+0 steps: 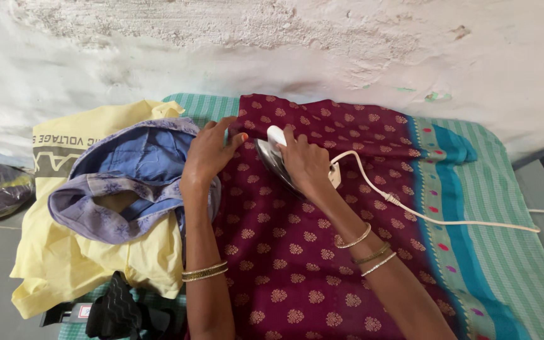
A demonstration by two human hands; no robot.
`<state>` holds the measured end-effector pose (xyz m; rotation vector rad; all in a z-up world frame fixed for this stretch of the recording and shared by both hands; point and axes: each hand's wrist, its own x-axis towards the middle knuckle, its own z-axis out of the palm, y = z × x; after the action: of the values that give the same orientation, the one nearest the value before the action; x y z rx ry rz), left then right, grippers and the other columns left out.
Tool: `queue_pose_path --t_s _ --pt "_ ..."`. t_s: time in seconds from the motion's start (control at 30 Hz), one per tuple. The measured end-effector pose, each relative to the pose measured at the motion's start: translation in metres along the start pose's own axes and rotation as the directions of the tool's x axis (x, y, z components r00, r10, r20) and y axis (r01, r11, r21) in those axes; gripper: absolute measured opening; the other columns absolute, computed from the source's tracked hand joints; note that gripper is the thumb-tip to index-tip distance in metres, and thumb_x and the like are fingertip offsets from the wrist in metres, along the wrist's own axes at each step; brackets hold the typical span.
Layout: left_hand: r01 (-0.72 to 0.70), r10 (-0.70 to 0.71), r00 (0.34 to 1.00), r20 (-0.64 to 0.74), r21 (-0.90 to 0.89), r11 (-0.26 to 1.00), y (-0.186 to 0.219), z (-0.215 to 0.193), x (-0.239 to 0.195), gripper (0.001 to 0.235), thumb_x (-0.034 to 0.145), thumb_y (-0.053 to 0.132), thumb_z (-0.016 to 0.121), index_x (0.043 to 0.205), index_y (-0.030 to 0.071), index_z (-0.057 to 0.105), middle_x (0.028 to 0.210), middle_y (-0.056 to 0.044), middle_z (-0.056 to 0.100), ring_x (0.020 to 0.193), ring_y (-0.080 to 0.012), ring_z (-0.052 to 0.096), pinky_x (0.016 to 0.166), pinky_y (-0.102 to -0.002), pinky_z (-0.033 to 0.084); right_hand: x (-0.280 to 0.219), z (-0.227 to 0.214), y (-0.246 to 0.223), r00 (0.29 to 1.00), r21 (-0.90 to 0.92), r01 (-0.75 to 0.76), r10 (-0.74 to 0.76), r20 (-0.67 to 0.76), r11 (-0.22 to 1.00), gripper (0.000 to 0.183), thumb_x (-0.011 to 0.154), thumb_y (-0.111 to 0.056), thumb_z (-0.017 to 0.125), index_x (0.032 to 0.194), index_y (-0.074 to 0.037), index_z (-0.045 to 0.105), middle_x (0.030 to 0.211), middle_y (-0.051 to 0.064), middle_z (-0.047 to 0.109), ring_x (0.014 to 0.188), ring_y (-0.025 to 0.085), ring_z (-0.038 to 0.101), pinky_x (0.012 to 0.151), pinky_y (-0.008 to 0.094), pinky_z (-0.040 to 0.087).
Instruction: The person irons a maroon garment with a gold pattern on an ironing board, moving the iron across different sections of the fabric and smoothing it by hand.
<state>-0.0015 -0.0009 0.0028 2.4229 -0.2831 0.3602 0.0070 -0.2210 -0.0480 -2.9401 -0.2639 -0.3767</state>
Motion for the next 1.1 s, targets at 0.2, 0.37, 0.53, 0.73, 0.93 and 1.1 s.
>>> queue_pose_path --t_s 0.2,0.37,0.53,0.73,0.93,1.1 --pt "0.016 -0.014 0.997 0.074 -0.03 0.999 -0.001 0.018 0.009 0.055 0.092 0.038 0.073 0.137 0.008 0.062 0.108 -0.02 0.069 0.102 -0.037 0.067 0.089 -0.048 0.051 -0.031 0.001 0.026 0.952 0.008 0.25 -0.247 0.18 0.968 0.048 0.107 -0.041 0.04 0.147 -0.014 0.045 0.092 0.014 0.067 0.052 0.02 0.065 0.036 0.03 0.049" --pt "0.051 -0.041 0.984 0.174 -0.053 0.997 -0.013 0.058 0.018 0.058 0.089 0.041 0.073 0.136 0.009 0.062 0.11 -0.021 0.071 0.1 -0.0365 0.07 0.091 -0.047 0.053 -0.089 -0.007 0.05 0.917 -0.05 0.32 -0.296 0.268 0.946 0.051 0.105 -0.046 0.037 0.149 -0.021 0.042 0.099 0.009 0.068 0.06 0.02 0.068 0.043 0.032 0.053" --pt "-0.033 0.036 0.981 0.189 -0.019 0.999 -0.028 0.102 0.021 0.054 0.088 0.04 0.077 0.125 0.002 0.067 0.115 -0.025 0.069 0.108 -0.0423 0.065 0.091 -0.051 0.051 -0.123 -0.033 0.077 0.916 -0.13 0.264 -0.206 0.344 0.956 0.053 0.105 -0.049 0.038 0.149 -0.021 0.04 0.103 0.01 0.068 0.067 0.019 0.071 0.044 0.032 0.058" --pt "0.158 -0.25 0.895 0.369 0.263 0.952 -0.038 0.135 0.019 0.054 0.08 0.044 0.084 0.117 0.006 0.075 0.144 -0.024 0.057 0.139 -0.0416 0.049 0.112 -0.055 0.044 -0.121 -0.062 0.122 0.933 -0.221 -0.164 0.224 0.281 0.961 0.057 0.105 -0.045 0.041 0.155 -0.019 0.036 0.099 0.011 0.069 0.065 0.028 0.074 0.051 0.04 0.058" --pt "0.169 -0.34 0.825 0.452 0.378 0.91 -0.064 0.162 0.03 0.12 0.065 0.045 0.097 0.156 0.0 0.033 0.165 -0.029 0.017 0.153 -0.0465 0.018 0.118 -0.065 0.029 -0.131 -0.059 0.138 0.979 -0.222 -0.205 0.204 -0.028 0.953 0.046 0.104 -0.043 0.049 0.142 -0.016 0.051 0.091 0.012 0.07 0.067 0.034 0.071 0.052 0.047 0.055" --pt "0.195 -0.37 0.799 0.474 0.377 0.905 -0.061 0.162 0.029 0.132 0.062 0.05 0.097 0.159 -0.001 0.024 0.167 -0.031 0.007 0.156 -0.0462 0.009 0.12 -0.068 0.024 -0.151 -0.068 0.12 0.978 -0.163 -0.183 0.196 0.066 0.97 0.045 0.102 -0.044 0.05 0.14 -0.018 0.05 0.089 0.01 0.07 0.063 0.03 0.073 0.051 0.044 0.057"
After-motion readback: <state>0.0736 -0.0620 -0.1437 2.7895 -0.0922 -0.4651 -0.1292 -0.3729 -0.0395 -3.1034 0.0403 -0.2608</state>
